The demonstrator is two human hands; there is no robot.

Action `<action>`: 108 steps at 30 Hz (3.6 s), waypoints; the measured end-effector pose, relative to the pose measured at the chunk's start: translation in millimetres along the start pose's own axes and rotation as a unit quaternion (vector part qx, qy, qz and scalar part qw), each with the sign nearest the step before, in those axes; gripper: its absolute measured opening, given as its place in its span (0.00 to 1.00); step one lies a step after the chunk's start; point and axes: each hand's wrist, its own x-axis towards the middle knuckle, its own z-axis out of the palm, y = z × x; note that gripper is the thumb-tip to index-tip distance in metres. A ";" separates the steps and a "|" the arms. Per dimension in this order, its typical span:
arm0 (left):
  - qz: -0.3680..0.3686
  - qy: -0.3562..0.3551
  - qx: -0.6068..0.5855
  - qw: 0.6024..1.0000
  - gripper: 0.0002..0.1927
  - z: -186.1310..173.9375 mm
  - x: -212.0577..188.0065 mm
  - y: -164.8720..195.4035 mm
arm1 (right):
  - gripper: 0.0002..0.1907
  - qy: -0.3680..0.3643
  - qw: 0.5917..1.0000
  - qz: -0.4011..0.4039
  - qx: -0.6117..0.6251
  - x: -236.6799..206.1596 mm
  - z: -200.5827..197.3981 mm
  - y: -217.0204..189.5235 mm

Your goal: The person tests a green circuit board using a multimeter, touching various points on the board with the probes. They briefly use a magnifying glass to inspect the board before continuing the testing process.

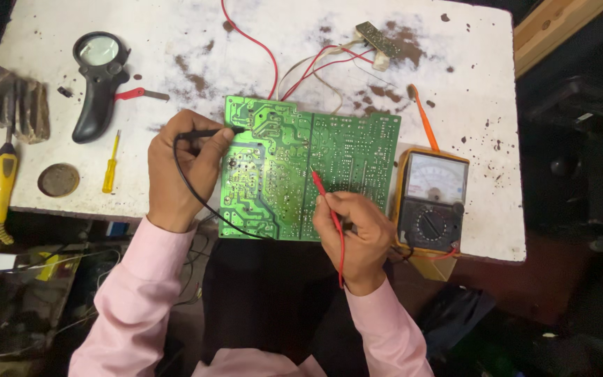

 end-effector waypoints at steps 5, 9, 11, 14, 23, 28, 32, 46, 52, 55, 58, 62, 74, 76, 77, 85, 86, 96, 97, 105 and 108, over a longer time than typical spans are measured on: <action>-0.005 0.001 0.000 1.000 0.04 3.5 -0.2 -3.9 | 0.08 0.019 1.000 -0.017 -0.014 -1.1 -3.0 18.1; -0.010 0.001 0.001 1.000 0.04 8.9 -2.2 -6.4 | 0.11 0.047 0.999 -0.011 -0.007 -10.6 -10.0 34.7; -0.026 0.008 -0.003 1.000 0.04 12.8 -2.2 -7.4 | 0.12 0.060 0.998 -0.022 -0.018 -17.5 -14.0 42.4; -0.037 0.017 0.001 0.999 0.04 18.1 -1.9 -8.6 | 0.13 0.077 0.994 -0.066 -0.043 -28.2 -18.0 55.4; -0.036 0.025 0.022 0.999 0.04 30.2 -1.3 -13.2 | 0.12 0.094 0.989 -0.097 -0.062 -48.1 -21.3 98.6; -0.031 0.024 0.036 0.999 0.04 34.8 -0.8 -13.9 | 0.12 0.103 0.990 -0.086 -0.054 -49.9 -18.9 106.5; -0.031 0.024 0.023 0.999 0.04 37.6 -0.1 -14.6 | 0.11 0.109 0.986 -0.089 -0.085 -47.0 -17.8 107.2; -0.028 0.024 0.025 0.999 0.04 38.7 -0.4 -16.7 | 0.08 0.110 0.976 -0.124 -0.144 -48.6 -16.3 111.2; -0.035 0.020 0.023 0.999 0.04 35.7 -0.7 -14.0 | 0.09 0.111 0.972 -0.142 -0.151 -48.1 -15.7 106.6; -0.023 0.016 0.028 0.999 0.04 34.7 -0.9 -12.7 | 0.09 0.104 0.974 -0.137 -0.150 -48.0 -17.0 103.4; -0.014 0.011 0.031 0.999 0.04 33.7 -2.0 -12.5 | 0.09 0.106 0.972 -0.139 -0.158 -48.1 -16.5 100.7; -0.006 0.006 0.031 0.999 0.05 31.9 -2.8 -13.7 | 0.09 0.107 0.970 -0.142 -0.165 -47.7 -15.1 97.6; 0.018 0.002 0.059 0.998 0.05 31.0 -5.7 -8.3 | 0.09 0.110 0.971 -0.148 -0.150 -46.2 -14.8 90.3; 0.024 0.005 0.072 0.997 0.05 30.9 -6.4 -7.6 | 0.09 0.112 0.972 -0.149 -0.147 -46.9 -15.6 90.7; 0.025 0.006 0.071 0.997 0.06 31.6 -6.7 -7.6 | 0.09 0.112 0.971 -0.148 -0.149 -47.7 -16.0 90.9; 0.046 0.012 0.096 0.994 0.07 34.8 -9.9 -10.9 | 0.09 0.112 0.971 -0.147 -0.151 -53.2 -20.1 94.0; 0.050 0.014 0.103 0.993 0.07 34.9 -10.0 -12.1 | 0.09 0.112 0.971 -0.149 -0.153 -53.7 -20.2 94.4; 0.104 0.027 0.169 0.980 0.06 41.6 -23.7 7.4 | 0.08 0.137 0.969 -0.150 -0.140 -62.4 -19.9 102.2; 0.152 0.029 0.205 0.966 0.05 43.0 -33.1 13.3 | 0.08 0.137 0.970 -0.152 -0.134 -62.1 -20.7 102.2; 0.260 -0.205 0.322 0.887 0.12 68.1 -135.6 43.8 | 0.07 0.059 0.993 -0.099 -0.025 -68.2 -49.6 62.5; 0.205 -0.280 0.346 0.872 0.10 88.7 -165.1 40.5 | 0.13 -0.057 0.993 -0.069 0.077 -88.7 -74.4 46.3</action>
